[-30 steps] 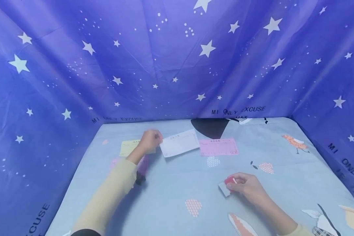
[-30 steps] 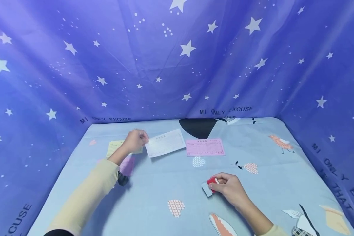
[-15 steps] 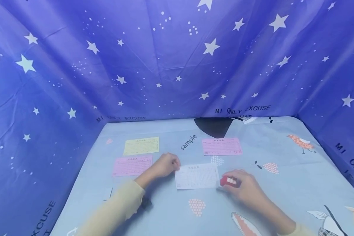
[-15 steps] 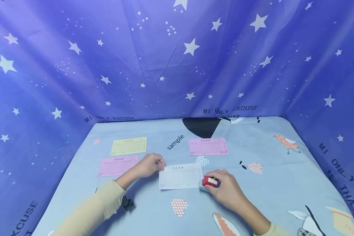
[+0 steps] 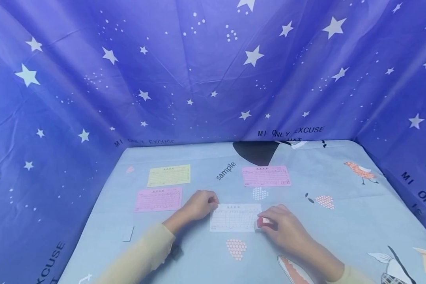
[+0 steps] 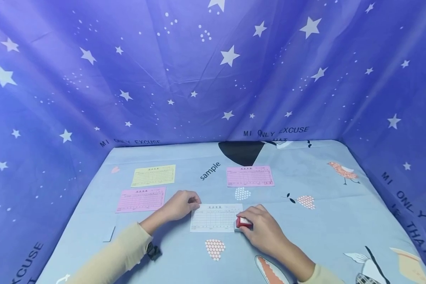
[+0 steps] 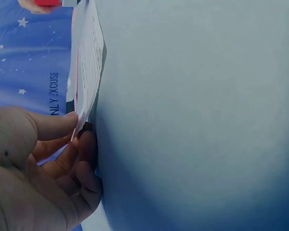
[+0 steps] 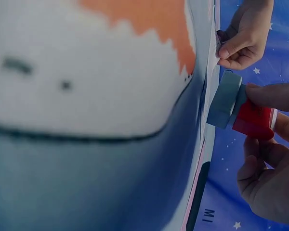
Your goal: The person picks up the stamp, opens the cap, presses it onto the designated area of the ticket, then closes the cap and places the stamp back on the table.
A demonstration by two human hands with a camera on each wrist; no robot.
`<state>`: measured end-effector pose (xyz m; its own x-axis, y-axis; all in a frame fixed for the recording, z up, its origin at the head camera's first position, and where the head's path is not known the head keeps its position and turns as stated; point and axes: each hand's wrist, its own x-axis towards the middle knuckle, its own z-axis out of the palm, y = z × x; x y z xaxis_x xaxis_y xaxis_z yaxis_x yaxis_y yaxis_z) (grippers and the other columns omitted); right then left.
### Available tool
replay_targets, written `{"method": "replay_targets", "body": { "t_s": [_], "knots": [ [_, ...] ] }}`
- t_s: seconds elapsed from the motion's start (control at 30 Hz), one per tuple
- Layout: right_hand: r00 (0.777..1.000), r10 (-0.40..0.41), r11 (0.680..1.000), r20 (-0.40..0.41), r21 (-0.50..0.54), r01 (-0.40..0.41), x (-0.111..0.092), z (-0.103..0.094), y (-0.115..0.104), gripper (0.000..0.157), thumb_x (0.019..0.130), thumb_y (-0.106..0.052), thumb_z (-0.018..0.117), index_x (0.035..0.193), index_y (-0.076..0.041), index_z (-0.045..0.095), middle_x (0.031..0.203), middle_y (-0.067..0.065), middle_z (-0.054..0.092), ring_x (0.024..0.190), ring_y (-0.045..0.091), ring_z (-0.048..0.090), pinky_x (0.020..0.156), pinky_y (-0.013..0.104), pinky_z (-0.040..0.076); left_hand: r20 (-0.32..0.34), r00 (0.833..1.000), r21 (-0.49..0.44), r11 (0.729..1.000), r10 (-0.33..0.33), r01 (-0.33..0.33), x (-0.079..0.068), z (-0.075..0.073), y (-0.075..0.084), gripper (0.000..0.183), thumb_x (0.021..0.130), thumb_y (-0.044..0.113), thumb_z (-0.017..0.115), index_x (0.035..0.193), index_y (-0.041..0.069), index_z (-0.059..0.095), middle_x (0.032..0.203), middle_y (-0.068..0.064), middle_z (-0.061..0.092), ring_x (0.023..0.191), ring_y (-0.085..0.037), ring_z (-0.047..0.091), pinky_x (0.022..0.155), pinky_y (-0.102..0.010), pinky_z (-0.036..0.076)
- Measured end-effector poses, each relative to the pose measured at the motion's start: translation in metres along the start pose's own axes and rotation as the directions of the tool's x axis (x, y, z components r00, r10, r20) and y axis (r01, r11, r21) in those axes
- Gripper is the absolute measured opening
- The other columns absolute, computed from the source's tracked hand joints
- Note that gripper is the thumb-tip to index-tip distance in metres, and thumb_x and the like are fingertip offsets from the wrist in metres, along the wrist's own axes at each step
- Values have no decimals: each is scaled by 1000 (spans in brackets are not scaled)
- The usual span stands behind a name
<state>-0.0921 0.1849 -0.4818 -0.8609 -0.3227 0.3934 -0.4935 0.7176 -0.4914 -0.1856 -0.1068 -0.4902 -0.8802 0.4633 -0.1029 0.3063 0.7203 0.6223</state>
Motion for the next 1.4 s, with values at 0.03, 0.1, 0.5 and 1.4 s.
{"method": "replay_targets", "body": {
  "t_s": [0.03,0.1,0.5,1.4],
  "knots": [
    [1000,-12,1000,-2,-13,12,0,1,-1,33,68,-15,92,98,-16,78,91,-20,66,92,6,58,84,30,52,-1,1000,-1,1000,-1,1,0,0,0,12,95,13,68,84,19,70,85,7,68,85,-13,63,83,-37,53],
    [1000,-29,999,-2,-30,29,1,2,-2,33,68,-15,92,98,-16,78,92,-19,66,92,6,57,83,30,52,-4,1000,6,1000,-3,3,-1,0,0,12,95,15,67,84,19,69,84,8,68,84,-12,63,83,-36,53],
    [997,-74,993,36,-93,78,1,8,-2,33,71,-18,91,101,-16,78,92,-16,65,89,6,54,78,29,53,-12,1000,31,1000,5,-5,-1,2,-1,14,95,18,67,81,21,70,82,9,68,83,-11,63,83,-35,53],
    [993,-103,983,66,-143,111,2,10,0,35,69,-14,91,102,-17,78,93,-13,65,88,7,54,75,28,53,-36,999,60,998,12,-10,-1,2,0,11,93,15,69,84,19,73,86,6,69,89,-14,65,87,-36,53]
  ]
}}
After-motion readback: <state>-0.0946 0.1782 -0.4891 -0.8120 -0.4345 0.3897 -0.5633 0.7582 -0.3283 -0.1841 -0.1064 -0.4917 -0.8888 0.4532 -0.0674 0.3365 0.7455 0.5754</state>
